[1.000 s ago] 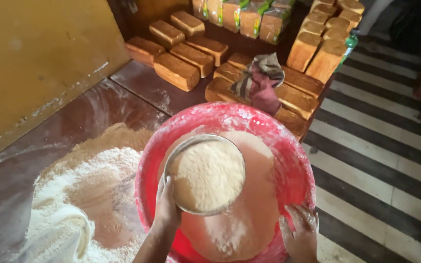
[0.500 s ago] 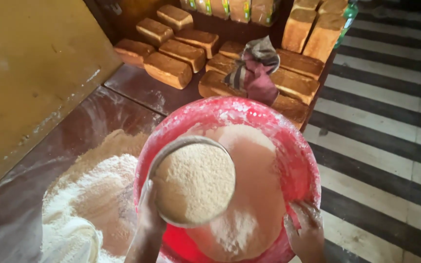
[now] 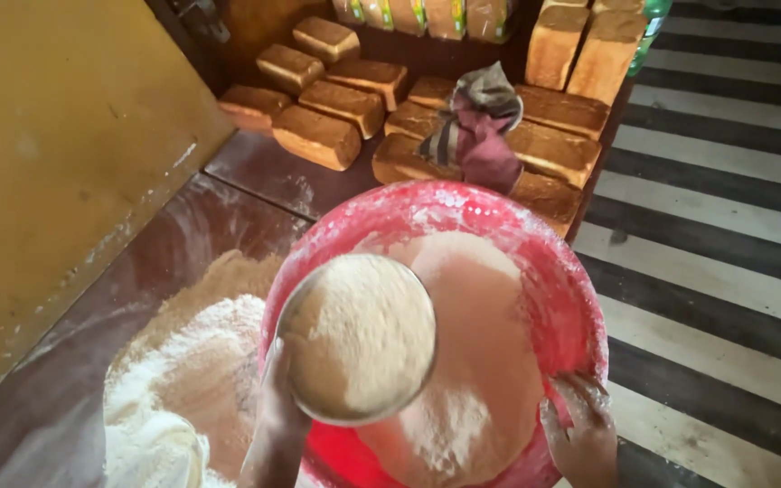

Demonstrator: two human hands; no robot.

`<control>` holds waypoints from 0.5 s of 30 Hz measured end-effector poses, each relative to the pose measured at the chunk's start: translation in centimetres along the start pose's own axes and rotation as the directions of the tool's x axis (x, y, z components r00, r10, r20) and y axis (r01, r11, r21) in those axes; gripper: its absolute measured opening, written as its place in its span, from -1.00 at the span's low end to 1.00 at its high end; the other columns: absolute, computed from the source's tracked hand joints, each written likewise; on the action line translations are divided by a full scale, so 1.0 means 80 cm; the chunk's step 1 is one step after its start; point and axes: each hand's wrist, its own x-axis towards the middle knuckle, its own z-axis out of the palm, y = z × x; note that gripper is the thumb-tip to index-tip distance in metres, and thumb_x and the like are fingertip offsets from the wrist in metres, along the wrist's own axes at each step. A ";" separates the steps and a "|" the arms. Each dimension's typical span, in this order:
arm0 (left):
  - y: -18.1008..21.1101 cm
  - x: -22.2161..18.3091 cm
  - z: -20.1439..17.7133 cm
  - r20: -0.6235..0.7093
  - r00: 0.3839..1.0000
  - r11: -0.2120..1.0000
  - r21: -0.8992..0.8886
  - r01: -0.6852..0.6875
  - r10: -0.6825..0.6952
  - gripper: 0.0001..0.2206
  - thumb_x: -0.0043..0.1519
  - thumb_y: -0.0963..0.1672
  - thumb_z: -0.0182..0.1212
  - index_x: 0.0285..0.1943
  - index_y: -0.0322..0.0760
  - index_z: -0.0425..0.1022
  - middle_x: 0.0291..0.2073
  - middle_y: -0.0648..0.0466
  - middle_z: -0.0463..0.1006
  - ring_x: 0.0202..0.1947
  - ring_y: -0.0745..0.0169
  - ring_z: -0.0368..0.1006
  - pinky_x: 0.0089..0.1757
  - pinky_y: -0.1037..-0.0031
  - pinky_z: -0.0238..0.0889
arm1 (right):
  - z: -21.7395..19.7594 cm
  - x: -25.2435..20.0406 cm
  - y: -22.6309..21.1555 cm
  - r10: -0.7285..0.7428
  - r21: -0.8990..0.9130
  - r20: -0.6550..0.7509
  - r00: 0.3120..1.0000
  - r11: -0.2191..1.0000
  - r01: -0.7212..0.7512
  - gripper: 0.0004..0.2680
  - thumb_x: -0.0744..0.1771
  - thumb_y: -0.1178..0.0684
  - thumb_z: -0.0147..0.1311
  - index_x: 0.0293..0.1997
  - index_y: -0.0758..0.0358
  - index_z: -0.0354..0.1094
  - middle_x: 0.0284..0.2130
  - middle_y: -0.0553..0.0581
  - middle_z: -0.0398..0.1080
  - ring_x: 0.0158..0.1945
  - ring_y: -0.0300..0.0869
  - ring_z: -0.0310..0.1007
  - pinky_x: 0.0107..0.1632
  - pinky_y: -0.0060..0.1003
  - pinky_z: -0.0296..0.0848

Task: The person sifts flour with a round metal sieve held over a large red basin, shaking and tapping the sieve so fine flour falls through while working over a floured wooden table. They periodically refill the sieve from the flour pile on the table and continue sifting batch after batch into the basin.

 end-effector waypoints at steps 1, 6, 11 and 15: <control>0.002 0.000 0.003 -0.029 0.998 0.999 -0.016 0.051 -0.052 -0.61 0.36 0.02 0.00 0.27 -0.22 0.36 0.03 0.00 0.49 0.05 0.05 0.39 0.03 0.16 0.28 | 0.000 0.000 -0.001 0.003 0.002 -0.005 1.000 1.000 -0.003 -0.74 0.21 0.13 0.24 -0.03 0.25 0.46 -0.02 0.25 0.48 0.14 0.14 0.42 0.21 -0.03 0.40; 0.012 -0.019 0.028 -0.136 0.990 0.999 0.011 0.043 -0.041 -0.57 0.33 0.00 -0.03 0.36 -0.17 0.32 0.15 0.05 0.47 0.15 0.11 0.38 0.13 0.21 0.24 | 0.002 -0.010 0.003 0.015 0.012 0.012 1.000 1.000 -0.015 -0.73 0.21 0.13 0.24 -0.01 0.26 0.47 -0.01 0.24 0.48 0.15 0.14 0.42 0.20 -0.03 0.41; 0.007 -0.009 0.009 -0.027 0.984 0.981 -0.087 0.172 -0.175 -0.52 0.36 0.02 -0.01 0.37 -0.32 0.33 0.12 -0.06 0.48 0.11 0.03 0.38 0.10 0.17 0.23 | 0.013 -0.014 0.021 -0.005 -0.017 -0.039 0.999 1.000 0.004 -0.75 0.21 0.10 0.25 -0.05 0.22 0.47 -0.01 0.20 0.48 0.14 0.10 0.44 0.19 -0.05 0.44; 0.003 -0.017 0.027 -0.100 0.992 0.997 -0.014 0.073 -0.074 -0.54 0.35 0.00 0.01 0.38 -0.30 0.32 0.12 -0.01 0.49 0.11 0.08 0.38 0.10 0.21 0.24 | 0.016 -0.016 0.025 -0.002 -0.026 -0.034 0.999 1.000 0.001 -0.73 0.20 0.10 0.26 -0.04 0.21 0.49 -0.02 0.21 0.48 0.13 0.11 0.44 0.18 -0.04 0.44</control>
